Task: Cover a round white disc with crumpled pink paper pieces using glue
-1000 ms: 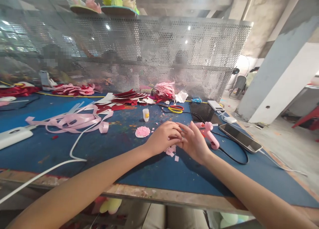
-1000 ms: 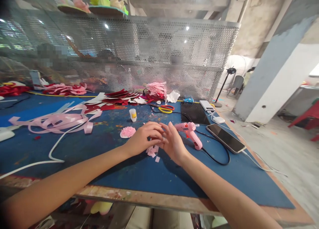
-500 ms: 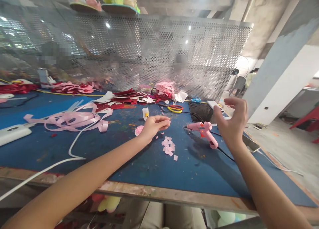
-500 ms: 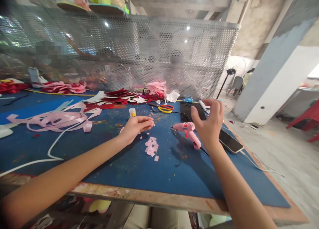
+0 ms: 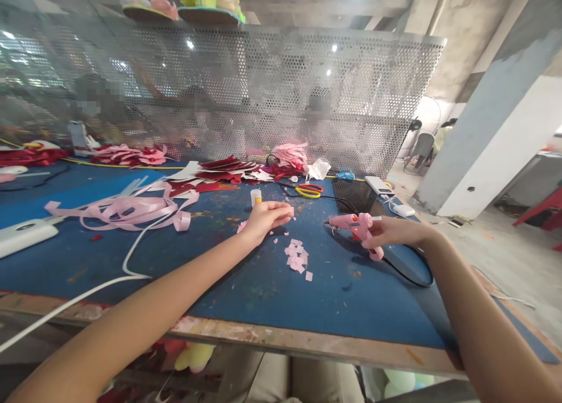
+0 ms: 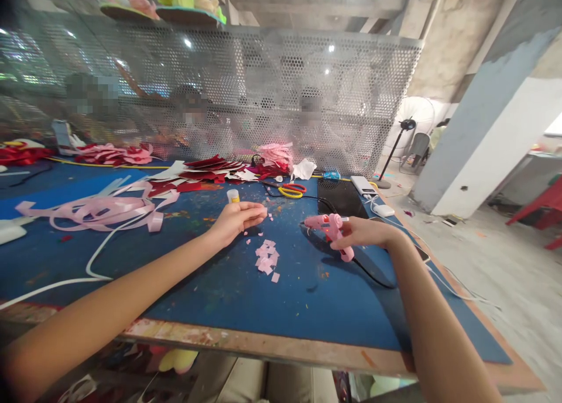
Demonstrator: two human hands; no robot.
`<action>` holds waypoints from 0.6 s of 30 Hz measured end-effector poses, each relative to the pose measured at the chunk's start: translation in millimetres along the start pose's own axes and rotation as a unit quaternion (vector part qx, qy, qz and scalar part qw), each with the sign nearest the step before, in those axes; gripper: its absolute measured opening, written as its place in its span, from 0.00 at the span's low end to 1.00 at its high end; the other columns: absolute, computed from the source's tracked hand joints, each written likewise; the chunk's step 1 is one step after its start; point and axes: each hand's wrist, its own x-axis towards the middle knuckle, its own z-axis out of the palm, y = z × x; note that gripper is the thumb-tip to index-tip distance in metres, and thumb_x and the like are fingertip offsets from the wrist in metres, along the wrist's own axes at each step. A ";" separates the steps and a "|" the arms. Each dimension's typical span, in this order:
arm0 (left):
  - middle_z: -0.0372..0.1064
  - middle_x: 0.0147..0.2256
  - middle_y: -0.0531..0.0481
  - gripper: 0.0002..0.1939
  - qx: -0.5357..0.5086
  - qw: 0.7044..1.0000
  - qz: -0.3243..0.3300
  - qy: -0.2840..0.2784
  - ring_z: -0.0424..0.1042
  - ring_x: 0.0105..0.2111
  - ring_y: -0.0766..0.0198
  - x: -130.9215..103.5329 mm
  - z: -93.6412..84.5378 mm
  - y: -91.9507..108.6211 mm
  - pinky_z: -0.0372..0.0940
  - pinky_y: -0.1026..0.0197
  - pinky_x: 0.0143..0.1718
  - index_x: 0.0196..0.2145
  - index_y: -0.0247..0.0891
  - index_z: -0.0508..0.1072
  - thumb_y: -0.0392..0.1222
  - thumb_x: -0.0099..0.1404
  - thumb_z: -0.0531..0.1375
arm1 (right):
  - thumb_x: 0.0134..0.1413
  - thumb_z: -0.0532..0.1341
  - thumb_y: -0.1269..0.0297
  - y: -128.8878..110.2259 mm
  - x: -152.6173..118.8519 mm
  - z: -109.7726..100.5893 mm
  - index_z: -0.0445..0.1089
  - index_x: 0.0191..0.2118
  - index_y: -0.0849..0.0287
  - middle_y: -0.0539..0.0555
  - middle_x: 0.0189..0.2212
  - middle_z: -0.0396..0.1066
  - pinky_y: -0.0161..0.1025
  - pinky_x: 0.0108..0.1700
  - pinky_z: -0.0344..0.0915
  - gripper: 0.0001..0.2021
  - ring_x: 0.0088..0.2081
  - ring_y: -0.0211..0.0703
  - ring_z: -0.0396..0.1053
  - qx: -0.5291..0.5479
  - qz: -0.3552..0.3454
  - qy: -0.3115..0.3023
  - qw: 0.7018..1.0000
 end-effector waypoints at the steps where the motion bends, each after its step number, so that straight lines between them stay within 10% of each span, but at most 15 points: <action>1: 0.75 0.27 0.48 0.06 0.011 1.000 -0.005 -0.002 0.75 0.29 0.67 0.0 -0.8 0.0 0.71 0.66 0.34 0.30 0.32 0.74 0.35 0.53 0.66 | 0.38 0.66 0.61 -2.8 3.8 5.8 0.76 0.39 0.56 0.46 0.18 0.69 0.34 0.25 0.63 0.17 0.20 0.37 0.66 0.031 0.036 -0.059 0.997; 5: 0.75 0.25 0.49 0.11 0.053 0.998 -0.023 -0.006 0.74 0.25 0.68 0.8 -4.6 0.2 0.65 0.71 0.23 0.31 0.33 0.76 0.38 0.47 0.69 | 0.46 0.61 0.61 -12.3 16.2 25.0 0.67 0.54 0.53 0.43 0.13 0.62 0.32 0.18 0.55 0.26 0.13 0.33 0.59 0.058 0.116 -0.074 0.989; 11: 0.73 0.23 0.51 0.10 0.055 0.998 -0.002 -0.002 0.71 0.23 0.71 2.5 -5.5 1.8 0.66 0.70 0.25 0.30 0.34 0.76 0.39 0.47 0.68 | 0.47 0.61 0.55 -24.0 20.9 48.5 0.74 0.37 0.57 0.50 0.21 0.68 0.36 0.27 0.59 0.13 0.24 0.39 0.63 0.025 -0.036 0.225 0.973; 18: 0.73 0.23 0.51 0.08 0.067 0.997 0.047 -0.008 0.72 0.24 0.68 -2.9 -1.0 5.9 0.69 0.64 0.32 0.26 0.33 0.75 0.38 0.47 0.67 | 0.48 0.61 0.53 -24.4 21.0 71.3 0.56 0.21 0.56 0.47 0.20 0.58 0.35 0.25 0.53 0.16 0.22 0.35 0.55 -0.071 -0.099 0.240 0.963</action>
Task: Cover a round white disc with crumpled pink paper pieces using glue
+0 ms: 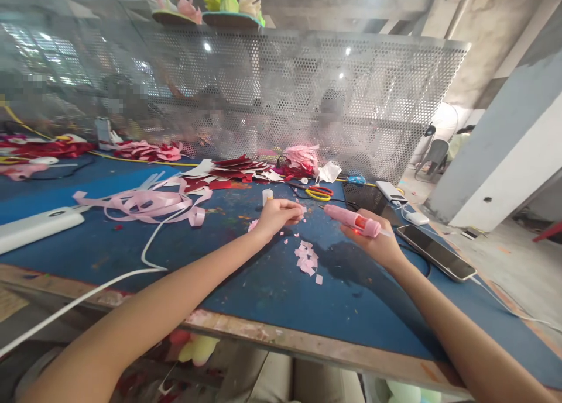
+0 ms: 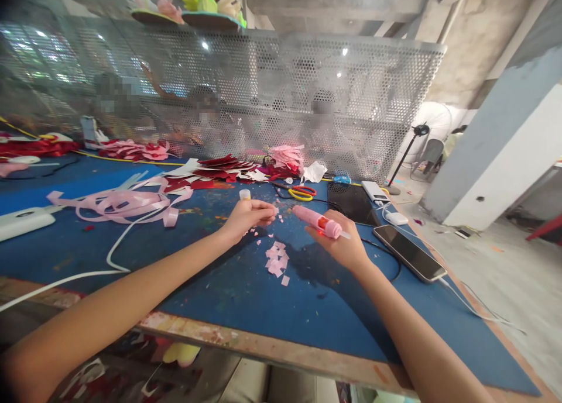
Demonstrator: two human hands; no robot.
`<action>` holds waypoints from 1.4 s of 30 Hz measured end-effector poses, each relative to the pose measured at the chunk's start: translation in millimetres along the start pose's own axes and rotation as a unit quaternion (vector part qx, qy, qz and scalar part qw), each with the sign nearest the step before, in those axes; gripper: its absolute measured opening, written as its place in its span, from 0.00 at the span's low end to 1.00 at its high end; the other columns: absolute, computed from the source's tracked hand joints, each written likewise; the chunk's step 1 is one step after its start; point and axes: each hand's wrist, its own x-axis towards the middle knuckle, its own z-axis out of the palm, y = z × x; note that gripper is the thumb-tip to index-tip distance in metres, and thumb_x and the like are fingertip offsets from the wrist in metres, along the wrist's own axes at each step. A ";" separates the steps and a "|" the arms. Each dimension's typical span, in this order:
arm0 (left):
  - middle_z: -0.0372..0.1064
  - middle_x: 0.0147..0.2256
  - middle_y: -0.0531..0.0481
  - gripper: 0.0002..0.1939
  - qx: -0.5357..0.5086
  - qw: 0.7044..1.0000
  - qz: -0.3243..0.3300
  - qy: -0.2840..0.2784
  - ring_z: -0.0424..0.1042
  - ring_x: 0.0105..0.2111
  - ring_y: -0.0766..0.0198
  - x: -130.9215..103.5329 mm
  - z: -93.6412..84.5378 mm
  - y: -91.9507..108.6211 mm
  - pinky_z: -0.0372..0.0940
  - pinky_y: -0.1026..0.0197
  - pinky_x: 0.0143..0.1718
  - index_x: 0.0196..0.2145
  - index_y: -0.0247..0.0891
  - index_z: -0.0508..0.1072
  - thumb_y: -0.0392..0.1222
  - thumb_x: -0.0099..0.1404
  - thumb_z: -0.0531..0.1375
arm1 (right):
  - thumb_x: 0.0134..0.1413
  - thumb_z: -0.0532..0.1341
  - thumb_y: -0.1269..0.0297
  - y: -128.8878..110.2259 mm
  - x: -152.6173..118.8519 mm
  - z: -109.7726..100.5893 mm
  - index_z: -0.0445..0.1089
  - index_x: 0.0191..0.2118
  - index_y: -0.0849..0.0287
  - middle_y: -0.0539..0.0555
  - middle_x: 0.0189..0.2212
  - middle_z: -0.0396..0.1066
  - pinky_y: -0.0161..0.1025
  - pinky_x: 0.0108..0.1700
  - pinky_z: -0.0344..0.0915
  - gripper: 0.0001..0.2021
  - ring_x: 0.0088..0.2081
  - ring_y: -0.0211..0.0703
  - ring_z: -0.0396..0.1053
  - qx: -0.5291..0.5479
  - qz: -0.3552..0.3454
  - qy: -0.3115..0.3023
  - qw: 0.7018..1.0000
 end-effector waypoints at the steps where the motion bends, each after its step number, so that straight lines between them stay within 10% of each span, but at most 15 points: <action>1: 0.73 0.22 0.50 0.07 0.006 1.000 0.004 -0.002 0.72 0.24 0.68 -1.1 0.6 0.8 0.69 0.64 0.31 0.26 0.33 0.76 0.38 0.47 0.67 | 0.50 0.60 0.54 -1.2 -1.0 1.3 0.56 0.21 0.56 0.47 0.20 0.57 0.35 0.26 0.53 0.16 0.23 0.36 0.55 -0.003 -0.016 -0.006 1.000; 18: 0.73 0.21 0.50 0.03 0.056 0.998 0.016 -0.022 0.72 0.22 0.68 -6.7 6.1 1.8 0.69 0.67 0.28 0.25 0.33 0.76 0.35 0.51 0.64 | 0.54 0.58 0.59 -3.1 -2.6 5.1 0.57 0.23 0.56 0.49 0.21 0.59 0.36 0.29 0.53 0.13 0.26 0.39 0.56 -0.136 -0.191 -0.027 0.972; 42: 0.73 0.22 0.49 0.04 0.028 0.999 -0.021 -0.041 0.72 0.22 0.68 -5.6 5.1 0.9 0.68 0.66 0.27 0.26 0.32 0.76 0.35 0.50 0.66 | 0.56 0.57 0.57 -0.6 -2.7 6.4 0.58 0.22 0.57 0.50 0.20 0.61 0.35 0.28 0.52 0.15 0.25 0.38 0.56 -0.176 -0.226 -0.006 0.958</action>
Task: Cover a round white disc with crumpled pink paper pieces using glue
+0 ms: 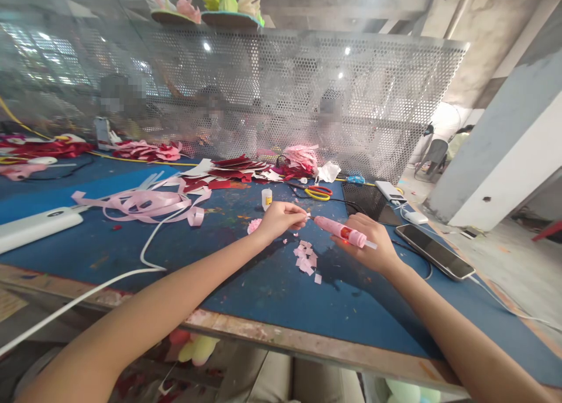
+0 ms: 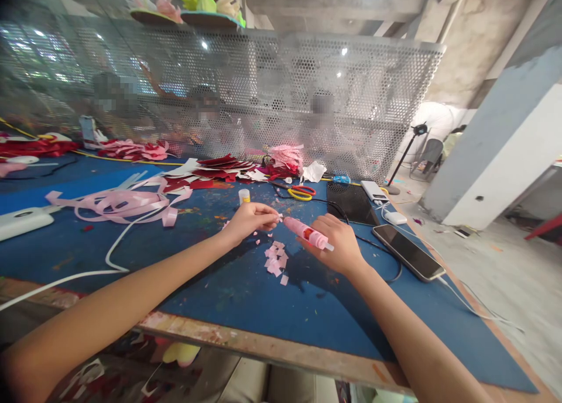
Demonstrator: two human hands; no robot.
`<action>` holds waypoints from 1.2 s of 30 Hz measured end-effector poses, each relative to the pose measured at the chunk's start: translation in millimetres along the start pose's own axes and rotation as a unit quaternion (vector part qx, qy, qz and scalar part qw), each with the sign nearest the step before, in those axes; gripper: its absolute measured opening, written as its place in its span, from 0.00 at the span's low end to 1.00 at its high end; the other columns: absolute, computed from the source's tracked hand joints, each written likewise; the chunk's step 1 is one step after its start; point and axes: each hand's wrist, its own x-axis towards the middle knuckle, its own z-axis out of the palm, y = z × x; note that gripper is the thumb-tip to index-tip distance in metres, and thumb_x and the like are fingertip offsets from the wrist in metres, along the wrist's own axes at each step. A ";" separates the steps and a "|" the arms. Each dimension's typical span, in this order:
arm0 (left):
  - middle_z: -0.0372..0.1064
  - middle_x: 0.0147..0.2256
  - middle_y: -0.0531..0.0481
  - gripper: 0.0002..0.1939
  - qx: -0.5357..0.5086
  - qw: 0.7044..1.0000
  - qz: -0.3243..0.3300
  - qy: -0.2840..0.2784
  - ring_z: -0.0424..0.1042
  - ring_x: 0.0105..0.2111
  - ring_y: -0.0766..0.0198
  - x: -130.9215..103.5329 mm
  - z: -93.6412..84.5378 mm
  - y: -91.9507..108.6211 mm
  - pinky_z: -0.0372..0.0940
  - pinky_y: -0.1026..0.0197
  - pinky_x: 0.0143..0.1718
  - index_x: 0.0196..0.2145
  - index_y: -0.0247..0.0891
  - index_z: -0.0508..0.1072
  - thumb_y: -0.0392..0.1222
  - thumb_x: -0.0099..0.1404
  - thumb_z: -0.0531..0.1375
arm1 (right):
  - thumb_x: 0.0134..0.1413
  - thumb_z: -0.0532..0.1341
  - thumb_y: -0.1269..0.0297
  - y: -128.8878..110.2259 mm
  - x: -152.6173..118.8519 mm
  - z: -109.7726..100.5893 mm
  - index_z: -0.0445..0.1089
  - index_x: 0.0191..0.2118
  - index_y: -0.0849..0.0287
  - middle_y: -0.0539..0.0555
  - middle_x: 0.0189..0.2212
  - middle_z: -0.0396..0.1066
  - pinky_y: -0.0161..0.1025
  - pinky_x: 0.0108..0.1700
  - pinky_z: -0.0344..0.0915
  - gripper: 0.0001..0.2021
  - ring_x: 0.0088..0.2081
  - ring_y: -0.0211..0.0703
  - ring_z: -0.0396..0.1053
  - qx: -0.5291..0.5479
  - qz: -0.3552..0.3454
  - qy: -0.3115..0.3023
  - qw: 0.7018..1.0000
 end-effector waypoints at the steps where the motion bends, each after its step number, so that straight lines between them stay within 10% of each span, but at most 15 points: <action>1: 0.73 0.22 0.49 0.05 -0.005 1.000 -0.002 -0.001 0.72 0.22 0.68 0.1 -0.1 0.0 0.68 0.67 0.27 0.26 0.32 0.76 0.35 0.49 0.66 | 0.56 0.57 0.56 0.3 -0.1 0.1 0.59 0.22 0.57 0.50 0.20 0.61 0.35 0.28 0.52 0.16 0.25 0.38 0.56 -0.004 0.003 -0.005 1.000; 13: 0.74 0.23 0.48 0.06 -0.119 0.990 -0.066 -0.022 0.72 0.22 0.70 -7.0 6.8 -0.8 0.69 0.69 0.26 0.28 0.32 0.75 0.34 0.50 0.67 | 0.45 0.61 0.47 18.3 -5.3 10.4 0.66 0.33 0.56 0.51 0.26 0.71 0.35 0.27 0.55 0.17 0.27 0.43 0.66 0.048 0.327 -0.128 0.935; 16: 0.75 0.24 0.48 0.06 -0.146 0.986 -0.080 -0.029 0.73 0.22 0.69 -11.0 10.6 -0.5 0.69 0.69 0.27 0.28 0.32 0.74 0.33 0.50 0.67 | 0.42 0.63 0.47 18.6 -3.6 8.1 0.65 0.41 0.58 0.54 0.32 0.70 0.38 0.30 0.61 0.23 0.30 0.44 0.67 0.078 0.345 -0.029 0.935; 22: 0.74 0.24 0.48 0.03 -0.191 0.976 -0.096 -0.028 0.73 0.23 0.69 -20.6 17.4 2.2 0.70 0.69 0.28 0.28 0.31 0.75 0.32 0.53 0.64 | 0.44 0.66 0.62 5.2 0.3 -9.2 0.63 0.40 0.56 0.52 0.32 0.67 0.42 0.38 0.62 0.16 0.33 0.41 0.64 -0.059 0.122 0.327 0.935; 28: 0.72 0.23 0.51 0.02 -0.231 0.963 -0.132 -0.042 0.71 0.23 0.72 -32.0 26.7 2.0 0.69 0.70 0.28 0.25 0.32 0.75 0.32 0.51 0.65 | 0.49 0.63 0.71 -14.5 1.8 -4.7 0.64 0.34 0.53 0.47 0.27 0.73 0.37 0.33 0.59 0.08 0.29 0.37 0.66 -0.110 -0.106 0.190 0.970; 36: 0.69 0.19 0.52 0.03 -0.267 0.948 -0.160 -0.060 0.68 0.21 0.74 -40.3 34.7 6.5 0.63 0.74 0.23 0.21 0.32 0.74 0.30 0.50 0.65 | 0.53 0.60 0.73 -19.8 0.3 -1.6 0.68 0.37 0.52 0.47 0.32 0.76 0.38 0.38 0.60 0.08 0.36 0.38 0.70 -0.079 -0.128 0.120 0.981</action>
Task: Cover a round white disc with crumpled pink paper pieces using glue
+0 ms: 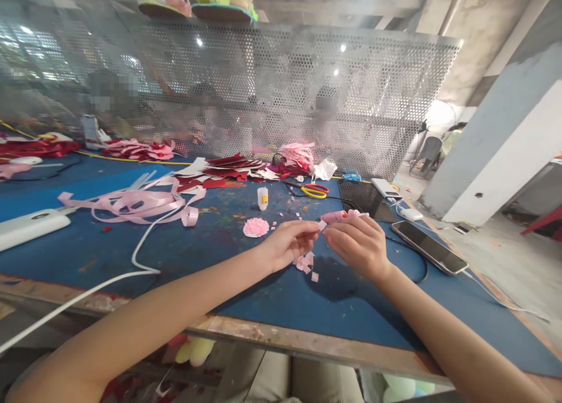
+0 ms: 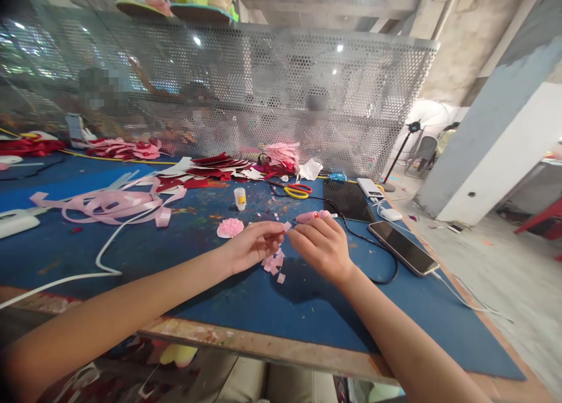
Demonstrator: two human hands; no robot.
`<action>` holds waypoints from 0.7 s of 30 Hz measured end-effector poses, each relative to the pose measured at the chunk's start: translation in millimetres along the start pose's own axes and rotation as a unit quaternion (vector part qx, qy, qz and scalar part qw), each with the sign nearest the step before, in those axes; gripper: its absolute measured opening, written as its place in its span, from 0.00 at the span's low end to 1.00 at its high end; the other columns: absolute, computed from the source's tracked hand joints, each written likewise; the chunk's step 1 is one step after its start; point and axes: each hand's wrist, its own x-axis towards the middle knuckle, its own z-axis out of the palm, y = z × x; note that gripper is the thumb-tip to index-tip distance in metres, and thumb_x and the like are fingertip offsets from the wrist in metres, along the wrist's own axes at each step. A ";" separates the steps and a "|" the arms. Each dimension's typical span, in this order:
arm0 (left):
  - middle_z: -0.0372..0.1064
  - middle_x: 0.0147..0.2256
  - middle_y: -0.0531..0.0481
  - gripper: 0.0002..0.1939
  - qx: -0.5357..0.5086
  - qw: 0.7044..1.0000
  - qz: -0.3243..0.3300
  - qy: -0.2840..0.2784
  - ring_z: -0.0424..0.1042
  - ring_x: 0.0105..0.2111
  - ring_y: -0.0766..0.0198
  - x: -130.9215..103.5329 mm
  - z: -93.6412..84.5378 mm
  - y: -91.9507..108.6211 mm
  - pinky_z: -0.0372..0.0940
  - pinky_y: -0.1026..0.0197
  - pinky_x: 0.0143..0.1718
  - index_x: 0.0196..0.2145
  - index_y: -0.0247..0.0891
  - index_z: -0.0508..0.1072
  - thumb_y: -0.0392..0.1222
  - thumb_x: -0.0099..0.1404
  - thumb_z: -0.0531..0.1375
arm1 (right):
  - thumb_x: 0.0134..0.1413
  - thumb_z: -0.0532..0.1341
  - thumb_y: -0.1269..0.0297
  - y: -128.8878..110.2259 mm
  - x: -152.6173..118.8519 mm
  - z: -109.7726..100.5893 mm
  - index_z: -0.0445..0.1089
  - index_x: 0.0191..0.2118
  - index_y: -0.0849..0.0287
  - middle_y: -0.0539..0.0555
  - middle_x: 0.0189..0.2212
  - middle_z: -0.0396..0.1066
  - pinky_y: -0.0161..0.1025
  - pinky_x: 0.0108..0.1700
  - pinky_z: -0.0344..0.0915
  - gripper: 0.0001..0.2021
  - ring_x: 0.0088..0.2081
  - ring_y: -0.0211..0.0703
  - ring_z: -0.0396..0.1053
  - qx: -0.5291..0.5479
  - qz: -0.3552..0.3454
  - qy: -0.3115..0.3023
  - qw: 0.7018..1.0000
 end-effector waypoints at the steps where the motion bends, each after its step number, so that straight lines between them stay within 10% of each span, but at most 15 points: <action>1: 0.69 0.19 0.52 0.03 -0.003 1.000 -0.004 -0.002 0.68 0.21 0.74 -0.4 0.7 -0.1 0.62 0.74 0.22 0.21 0.32 0.74 0.30 0.50 0.65 | 0.53 0.60 0.73 -0.4 0.3 -0.1 0.69 0.38 0.52 0.47 0.32 0.76 0.38 0.38 0.61 0.09 0.37 0.38 0.71 0.005 0.001 0.002 1.000; 21: 0.73 0.26 0.52 0.17 0.111 0.989 0.077 -0.055 0.71 0.25 0.72 3.9 -8.2 5.6 0.66 0.68 0.30 0.33 0.35 0.71 0.37 0.45 0.70 | 0.52 0.61 0.75 -2.1 3.0 4.5 0.72 0.37 0.54 0.50 0.30 0.75 0.40 0.39 0.68 0.09 0.32 0.39 0.71 0.159 0.031 0.037 0.986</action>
